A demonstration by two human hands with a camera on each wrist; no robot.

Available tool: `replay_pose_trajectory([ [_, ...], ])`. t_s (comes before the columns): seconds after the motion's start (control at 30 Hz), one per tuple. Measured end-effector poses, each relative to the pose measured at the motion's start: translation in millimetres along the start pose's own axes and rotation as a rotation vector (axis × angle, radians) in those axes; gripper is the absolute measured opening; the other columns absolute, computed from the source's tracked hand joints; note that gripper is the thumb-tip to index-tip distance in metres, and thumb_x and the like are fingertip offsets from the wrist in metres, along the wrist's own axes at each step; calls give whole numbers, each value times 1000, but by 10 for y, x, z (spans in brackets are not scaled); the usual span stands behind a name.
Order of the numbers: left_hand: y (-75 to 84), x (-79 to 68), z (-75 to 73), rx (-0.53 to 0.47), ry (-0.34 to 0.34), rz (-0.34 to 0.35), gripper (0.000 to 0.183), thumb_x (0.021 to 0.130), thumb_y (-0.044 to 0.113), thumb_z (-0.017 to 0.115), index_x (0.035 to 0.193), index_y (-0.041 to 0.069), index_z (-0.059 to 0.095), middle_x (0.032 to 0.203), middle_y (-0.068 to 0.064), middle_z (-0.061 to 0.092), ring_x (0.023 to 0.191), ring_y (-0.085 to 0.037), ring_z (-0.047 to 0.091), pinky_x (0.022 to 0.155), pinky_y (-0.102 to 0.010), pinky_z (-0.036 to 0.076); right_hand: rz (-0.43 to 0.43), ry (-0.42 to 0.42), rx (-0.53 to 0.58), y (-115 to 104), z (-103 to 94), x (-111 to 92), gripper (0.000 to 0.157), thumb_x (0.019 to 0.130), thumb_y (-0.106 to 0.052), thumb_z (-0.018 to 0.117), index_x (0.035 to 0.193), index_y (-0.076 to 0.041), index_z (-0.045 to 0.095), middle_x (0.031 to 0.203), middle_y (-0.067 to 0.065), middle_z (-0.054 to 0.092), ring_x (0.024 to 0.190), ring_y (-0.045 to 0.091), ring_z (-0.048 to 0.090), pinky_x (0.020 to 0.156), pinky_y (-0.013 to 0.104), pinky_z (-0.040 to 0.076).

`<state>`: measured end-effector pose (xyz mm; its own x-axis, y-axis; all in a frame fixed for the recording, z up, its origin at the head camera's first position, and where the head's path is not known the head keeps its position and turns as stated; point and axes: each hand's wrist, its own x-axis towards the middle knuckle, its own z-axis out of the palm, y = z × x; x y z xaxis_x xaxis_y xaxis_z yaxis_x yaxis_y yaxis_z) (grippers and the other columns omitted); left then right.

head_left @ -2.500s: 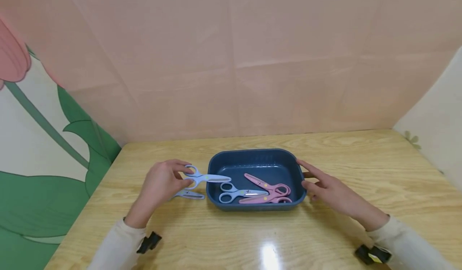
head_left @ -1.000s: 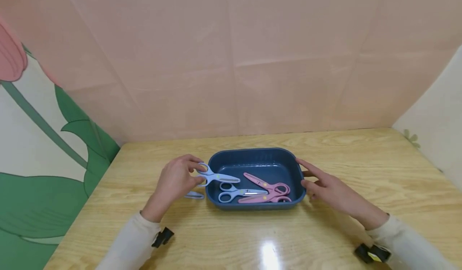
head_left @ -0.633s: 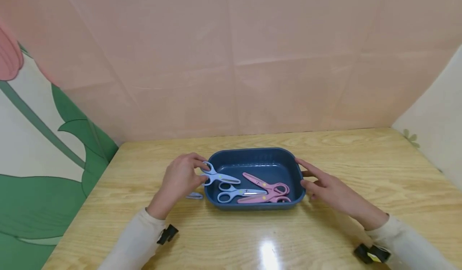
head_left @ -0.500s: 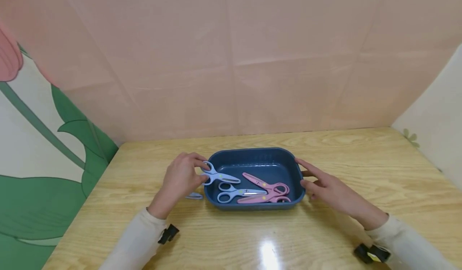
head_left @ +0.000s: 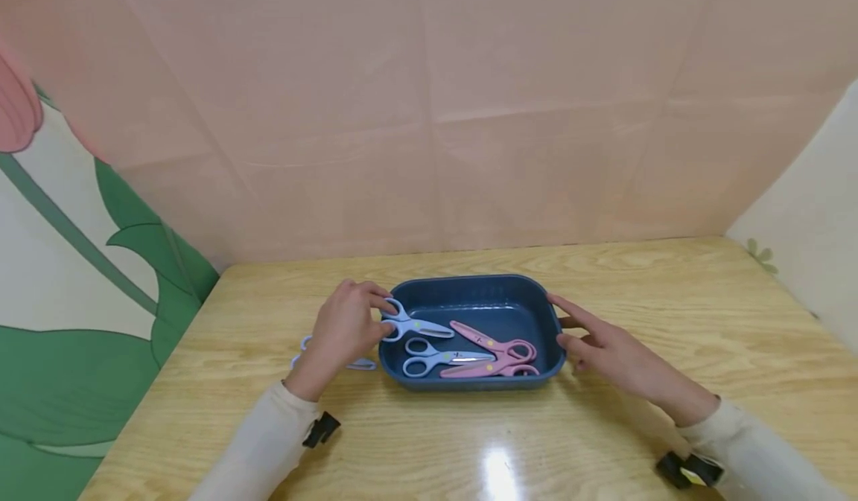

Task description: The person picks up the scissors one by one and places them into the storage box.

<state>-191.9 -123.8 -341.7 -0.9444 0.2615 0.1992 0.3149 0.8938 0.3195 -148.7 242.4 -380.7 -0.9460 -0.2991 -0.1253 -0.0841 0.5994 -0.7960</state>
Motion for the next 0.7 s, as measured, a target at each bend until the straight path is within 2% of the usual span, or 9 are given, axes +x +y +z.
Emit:
replay_pose_trajectory([
  [0.23,15,28,34,29,-9,40,12,74,22,87,86,21,83,112,5,74,103,-22,57,83,-36,52,8,-5,4,-3,1,0,64,105,-26,51,160,-27,18,145,33,46,81,18,64,68,27,54],
  [0.47,19,43,80,46,13,77,13,72,21,88,84,20,83,108,3,75,99,-24,57,81,-36,52,10,-4,8,-3,1,4,65,105,-24,51,160,-26,18,145,34,44,81,19,63,68,28,54],
  [0.7,54,49,112,52,11,90,14,72,23,88,85,21,82,107,4,76,97,-23,57,82,-35,51,14,-6,14,3,-2,8,65,105,-25,51,160,-27,18,146,34,44,81,19,63,69,28,55],
])
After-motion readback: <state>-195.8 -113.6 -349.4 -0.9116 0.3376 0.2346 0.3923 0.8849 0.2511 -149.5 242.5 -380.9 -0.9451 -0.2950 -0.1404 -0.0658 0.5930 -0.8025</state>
